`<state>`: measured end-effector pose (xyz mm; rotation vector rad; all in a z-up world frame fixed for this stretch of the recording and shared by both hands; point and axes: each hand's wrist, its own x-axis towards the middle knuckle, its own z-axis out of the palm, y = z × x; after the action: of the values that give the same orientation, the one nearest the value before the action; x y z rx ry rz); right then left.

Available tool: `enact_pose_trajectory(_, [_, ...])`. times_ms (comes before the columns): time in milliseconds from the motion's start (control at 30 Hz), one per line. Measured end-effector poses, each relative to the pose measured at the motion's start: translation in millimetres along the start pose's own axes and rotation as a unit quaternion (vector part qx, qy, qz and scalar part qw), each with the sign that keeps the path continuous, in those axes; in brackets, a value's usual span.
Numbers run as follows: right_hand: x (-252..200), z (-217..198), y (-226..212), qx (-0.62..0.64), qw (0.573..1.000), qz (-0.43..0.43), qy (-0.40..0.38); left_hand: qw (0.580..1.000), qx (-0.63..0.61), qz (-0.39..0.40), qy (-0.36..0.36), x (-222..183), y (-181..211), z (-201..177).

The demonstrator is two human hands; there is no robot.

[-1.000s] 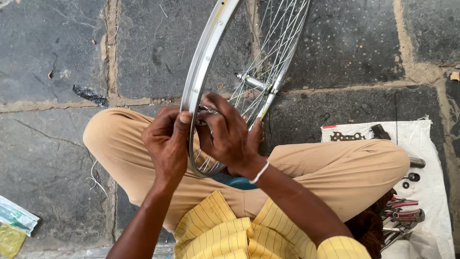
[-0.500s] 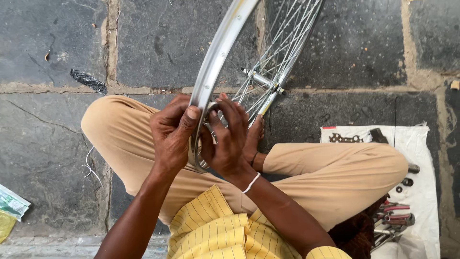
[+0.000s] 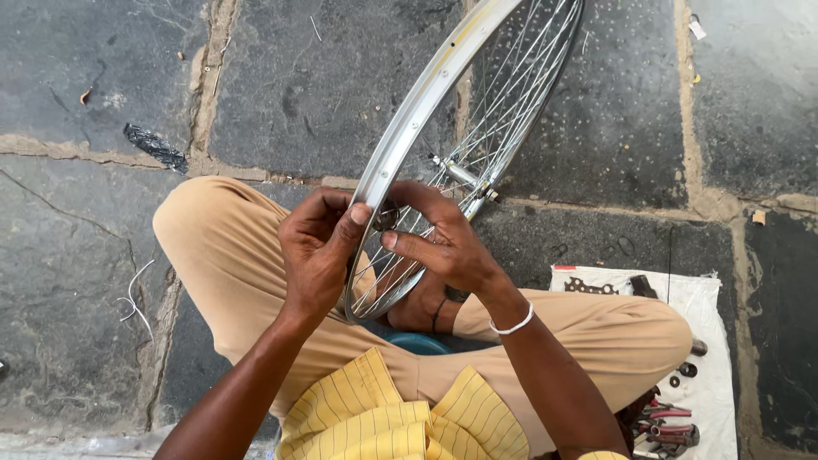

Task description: The person sits on the floor and inserts spokes into the hub of a bicycle wheel rim by hand.

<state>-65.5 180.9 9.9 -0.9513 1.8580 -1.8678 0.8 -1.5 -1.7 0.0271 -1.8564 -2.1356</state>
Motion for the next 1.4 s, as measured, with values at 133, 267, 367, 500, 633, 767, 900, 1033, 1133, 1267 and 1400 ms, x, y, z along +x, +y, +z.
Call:
enact_pose_trajectory(133, [1,11,-3,-0.193,0.975,-0.08,0.069,0.999,-0.03,-0.007,-0.007,0,-4,-2])
enact_pose_trajectory(267, [5,2,-2,-0.089,0.996,-0.026,0.004,1.0,-0.014,-0.002,-0.014,0,-2,-2])
enact_pose_trajectory(367, [2,4,4,-0.171,0.984,-0.05,0.031,1.0,-0.014,-0.008,-0.015,1,1,-1])
enact_pose_trajectory(500, [3,27,21,-0.436,0.848,-0.228,0.196,1.0,0.017,0.007,-0.017,-2,2,1])
enact_pose_trajectory(633, [-10,66,9,-0.414,0.82,-0.216,0.331,0.998,0.057,-0.016,-0.013,-3,9,3])
enact_pose_trajectory(767, [-7,71,16,-0.332,0.849,-0.206,0.355,0.994,0.06,0.057,-0.069,25,14,1])
enact_pose_trajectory(900, [3,56,28,-0.143,0.878,-0.141,0.434,0.972,0.228,0.048,0.006,40,14,7])
enact_pose_trajectory(1033, [-3,52,34,-0.177,0.924,-0.067,0.332,0.969,0.225,0.093,0.028,15,10,1])
enact_pose_trajectory(1133, [5,45,37,-0.135,0.95,-0.113,0.257,0.985,0.145,0.056,0.068,7,6,2])
enact_pose_trajectory(1267, [8,29,32,-0.046,0.987,-0.101,0.113,0.988,0.125,0.013,0.088,5,7,-1])
enact_pose_trajectory(1400, [1,36,30,0.013,0.984,-0.123,0.13,0.984,0.137,0.018,0.108,4,11,-1])
